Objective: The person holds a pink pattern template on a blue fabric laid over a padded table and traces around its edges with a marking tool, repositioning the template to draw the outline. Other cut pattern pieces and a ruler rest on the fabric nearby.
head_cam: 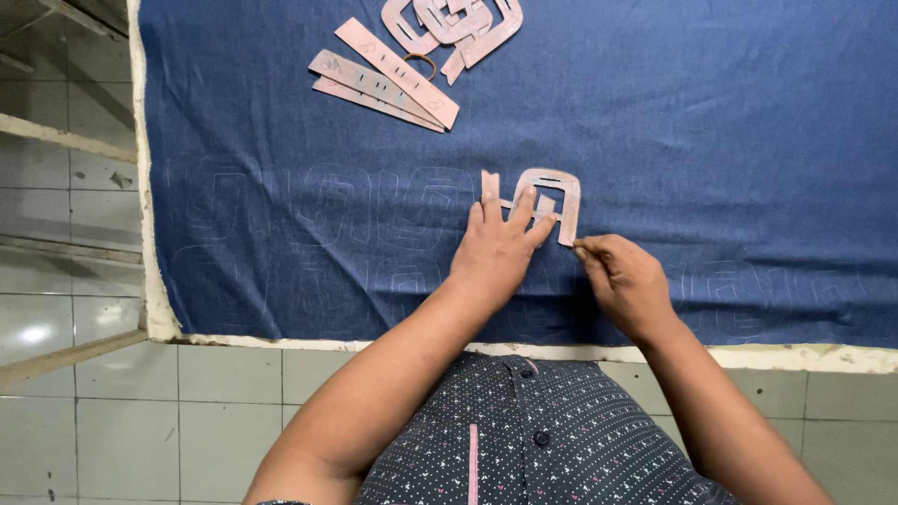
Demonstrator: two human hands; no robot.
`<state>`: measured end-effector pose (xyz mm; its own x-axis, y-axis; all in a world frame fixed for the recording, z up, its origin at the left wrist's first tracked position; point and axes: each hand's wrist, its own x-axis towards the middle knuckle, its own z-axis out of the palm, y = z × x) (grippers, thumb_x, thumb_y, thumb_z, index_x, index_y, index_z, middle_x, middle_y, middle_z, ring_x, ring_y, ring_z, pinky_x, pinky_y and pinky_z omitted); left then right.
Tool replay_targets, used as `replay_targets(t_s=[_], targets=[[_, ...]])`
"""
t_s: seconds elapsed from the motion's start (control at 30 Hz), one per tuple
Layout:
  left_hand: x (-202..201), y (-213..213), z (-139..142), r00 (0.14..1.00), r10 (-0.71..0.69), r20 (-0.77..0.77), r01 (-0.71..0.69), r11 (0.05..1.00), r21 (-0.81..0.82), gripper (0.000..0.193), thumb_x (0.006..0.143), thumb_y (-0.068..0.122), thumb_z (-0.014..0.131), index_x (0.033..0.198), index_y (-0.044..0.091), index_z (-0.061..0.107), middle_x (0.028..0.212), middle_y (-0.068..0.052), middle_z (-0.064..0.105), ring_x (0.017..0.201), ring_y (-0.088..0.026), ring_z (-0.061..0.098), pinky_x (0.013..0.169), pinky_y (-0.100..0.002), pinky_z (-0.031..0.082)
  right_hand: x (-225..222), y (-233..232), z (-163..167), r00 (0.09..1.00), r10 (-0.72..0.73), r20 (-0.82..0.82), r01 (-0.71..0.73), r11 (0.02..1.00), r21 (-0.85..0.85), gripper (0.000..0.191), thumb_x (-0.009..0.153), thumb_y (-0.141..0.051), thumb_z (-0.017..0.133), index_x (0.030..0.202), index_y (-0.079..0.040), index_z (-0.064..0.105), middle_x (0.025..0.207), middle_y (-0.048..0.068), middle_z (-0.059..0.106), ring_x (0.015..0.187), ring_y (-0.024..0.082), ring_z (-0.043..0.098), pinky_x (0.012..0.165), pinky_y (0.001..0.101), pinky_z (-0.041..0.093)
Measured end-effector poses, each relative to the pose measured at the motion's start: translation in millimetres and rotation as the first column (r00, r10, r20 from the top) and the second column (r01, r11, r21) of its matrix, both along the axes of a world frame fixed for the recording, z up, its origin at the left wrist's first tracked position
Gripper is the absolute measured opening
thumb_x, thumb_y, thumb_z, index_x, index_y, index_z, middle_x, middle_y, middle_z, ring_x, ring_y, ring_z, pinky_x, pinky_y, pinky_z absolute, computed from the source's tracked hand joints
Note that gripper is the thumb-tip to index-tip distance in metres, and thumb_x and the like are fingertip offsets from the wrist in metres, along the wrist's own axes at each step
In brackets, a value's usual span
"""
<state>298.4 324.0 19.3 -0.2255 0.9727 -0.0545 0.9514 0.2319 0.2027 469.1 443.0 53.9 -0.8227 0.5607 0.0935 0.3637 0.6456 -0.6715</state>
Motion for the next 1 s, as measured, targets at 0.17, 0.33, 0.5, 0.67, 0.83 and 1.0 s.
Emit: replay_targets(t_s=[0.17,0.33,0.5,0.67,0.83,1.0], targets=[[-1,1,6,1.000,-0.006,-0.010,0.006,0.999,-0.048,0.055,0.093,0.021,0.054,0.147,0.030,0.052,0.159,-0.012,0.038,0.136,-0.053,0.039,0.110,-0.060,0.035,-7,-2,3,1.000,-0.003,0.012,0.003,1.000,0.013,0.010,0.097,-0.012,0.072,0.104,-0.005,0.072,0.094,0.012,0.073,0.082,0.028,0.072,0.072,0.0368,0.056],[-1,1,7,1.000,0.007,0.016,-0.006,0.999,-0.050,0.055,0.093,0.021,0.053,0.147,0.030,0.052,0.160,-0.012,0.037,0.137,-0.053,0.038,0.111,-0.061,0.034,-19,8,0,0.997,0.047,-0.058,-0.038,0.988,0.151,0.008,0.098,-0.010,0.070,0.103,-0.004,0.070,0.098,0.014,0.072,0.087,0.031,0.071,0.076,0.0387,0.056],[-3,-3,2,1.000,0.023,0.007,-0.023,0.998,0.059,0.046,0.095,0.019,0.053,0.141,0.023,0.058,0.158,-0.012,0.041,0.141,-0.056,0.037,0.111,-0.060,0.038,-25,13,-4,0.998,-0.014,-0.055,0.020,0.993,0.116,0.009,0.099,-0.012,0.072,0.104,-0.004,0.071,0.095,0.014,0.072,0.084,0.032,0.072,0.073,0.0387,0.056],[-1,-9,-3,0.995,0.057,0.084,-0.073,0.976,0.204,0.040,0.094,0.016,0.055,0.134,0.018,0.063,0.151,-0.013,0.048,0.144,-0.057,0.036,0.111,-0.058,0.041,-25,20,-3,0.998,-0.026,-0.049,0.028,0.998,0.050,0.010,0.101,-0.012,0.070,0.106,-0.004,0.071,0.096,0.014,0.072,0.083,0.031,0.072,0.072,0.0378,0.056],[-4,-9,-3,0.986,0.055,0.156,-0.087,0.974,0.208,0.042,0.093,0.017,0.056,0.134,0.020,0.064,0.147,-0.014,0.047,0.144,-0.056,0.034,0.112,-0.059,0.039,-29,24,-4,0.998,0.030,-0.053,-0.021,0.987,0.160,0.009,0.100,-0.011,0.072,0.104,-0.003,0.070,0.097,0.014,0.072,0.086,0.032,0.071,0.074,0.0390,0.056],[-6,-9,5,0.991,0.048,0.124,-0.063,0.991,0.117,0.046,0.092,0.015,0.055,0.137,0.020,0.062,0.149,-0.012,0.047,0.144,-0.053,0.034,0.113,-0.060,0.036,-46,36,-6,0.997,0.024,-0.069,-0.009,0.976,0.216,0.008,0.101,-0.009,0.072,0.104,-0.003,0.069,0.096,0.014,0.070,0.084,0.032,0.070,0.074,0.0395,0.056]])
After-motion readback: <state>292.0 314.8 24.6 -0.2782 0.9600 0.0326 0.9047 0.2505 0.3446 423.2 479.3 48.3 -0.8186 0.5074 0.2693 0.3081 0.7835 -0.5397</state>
